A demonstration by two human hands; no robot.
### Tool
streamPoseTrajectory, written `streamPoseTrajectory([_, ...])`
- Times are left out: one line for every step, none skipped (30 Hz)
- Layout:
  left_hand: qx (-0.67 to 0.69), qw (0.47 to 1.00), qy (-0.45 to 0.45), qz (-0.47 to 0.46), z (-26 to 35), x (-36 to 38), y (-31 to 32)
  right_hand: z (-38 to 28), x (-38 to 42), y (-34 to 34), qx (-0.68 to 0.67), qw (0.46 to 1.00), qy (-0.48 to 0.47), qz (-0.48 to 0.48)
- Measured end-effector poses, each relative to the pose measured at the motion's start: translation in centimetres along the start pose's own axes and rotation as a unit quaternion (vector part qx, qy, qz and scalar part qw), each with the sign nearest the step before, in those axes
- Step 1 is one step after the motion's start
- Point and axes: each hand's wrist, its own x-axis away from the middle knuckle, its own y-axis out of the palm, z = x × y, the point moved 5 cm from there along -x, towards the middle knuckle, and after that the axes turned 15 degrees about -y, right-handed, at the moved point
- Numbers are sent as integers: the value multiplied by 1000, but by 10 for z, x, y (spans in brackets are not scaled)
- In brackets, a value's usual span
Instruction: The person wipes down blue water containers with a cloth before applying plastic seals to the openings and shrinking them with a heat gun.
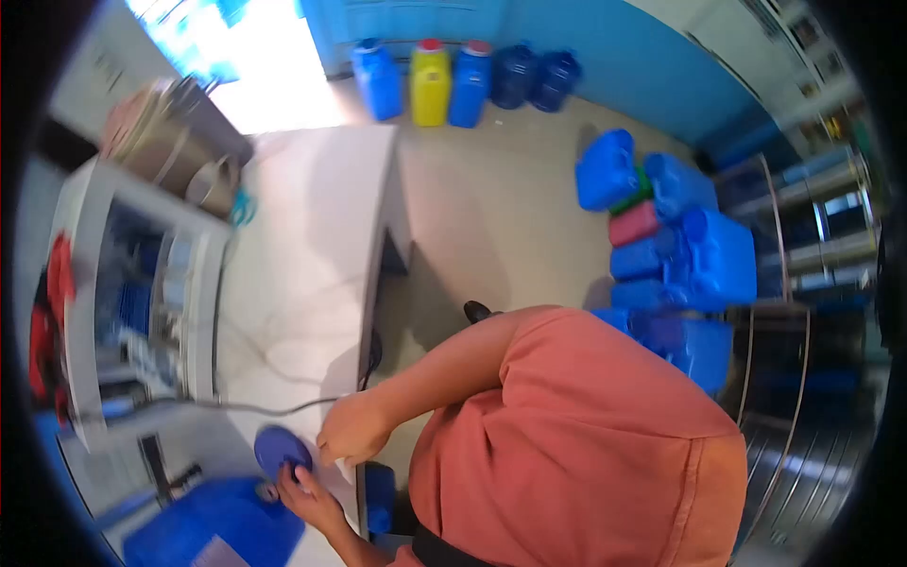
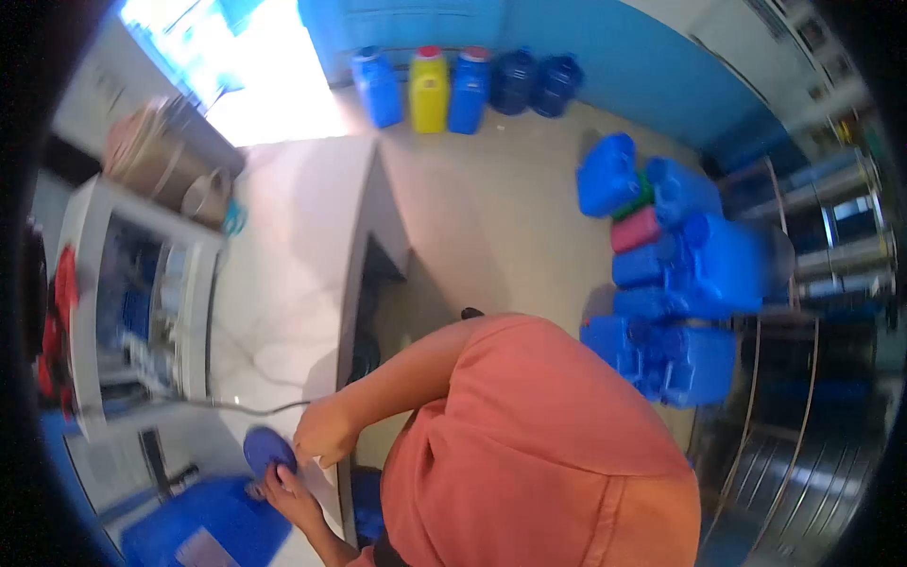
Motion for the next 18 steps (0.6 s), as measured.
streamPoseTrajectory([2, 1000, -14, -7, -6, 1, -8, -9, 11, -4, -109, 989, 81, -60])
streamPoseTrajectory([-1, 1000, 13, -15, 6, 2, -6, -3, 33, -8, -102, 990, 91, -20])
streamPoseTrajectory([60, 998, 25, -19, 23, 9, -4, 0, 61, -11, -87, 991, 103, 1])
streamPoseTrajectory([119, 992, 36, -25, 46, 15, -2, 5, 94, -14, -74, 985, 156, 7])
streamPoseTrajectory([120, 990, 63, -32, 68, 15, 10, 11, 128, -14, -61, 975, 211, 11])
streamPoseTrajectory([197, 971, 62, -119, 88, 16, 31, 15, 165, -14, -46, 963, 264, 31])
streamPoseTrajectory([266, 940, 59, -206, 115, 21, 49, 15, 203, -14, -30, 947, 314, 53])
streamPoseTrajectory([220, 940, 122, -229, 149, 29, 62, 12, 239, -11, -15, 931, 361, 42])
streamPoseTrajectory([213, 936, 149, -237, 177, 34, 70, 6, 276, -11, 0, 913, 407, 31])
streamPoseTrajectory([182, 912, 148, -336, 205, 42, 91, -1, 310, -6, 12, 906, 419, 56])
streamPoseTrajectory([141, 879, 145, -431, 232, 49, 110, -4, 344, 4, 6, 889, 451, 78])
streamPoseTrajectory([141, 862, 158, -461, 243, 48, 133, -9, 377, 13, -3, 869, 484, 102])
streamPoseTrajectory([122, 853, 185, -473, 261, 50, 152, -19, 411, 15, 2, 857, 498, 133])
streamPoseTrajectory([111, 845, 139, -503, 274, 50, 169, -30, 446, 22, -42, 830, 530, 168])
streamPoseTrajectory([99, 837, 91, -530, 291, 54, 184, -40, 483, 34, -88, 801, 557, 201])
streamPoseTrajectory([52, 833, 82, -545, 314, 65, 194, -42, 523, 54, -88, 770, 599, 200])
streamPoseTrajectory([31, 825, 104, -554, 333, 67, 207, -45, 561, 73, -90, 737, 640, 196])
streamPoseTrajectory([-9, 813, 108, -571, 345, 62, 225, -61, 595, 85, -86, 684, 684, 239])
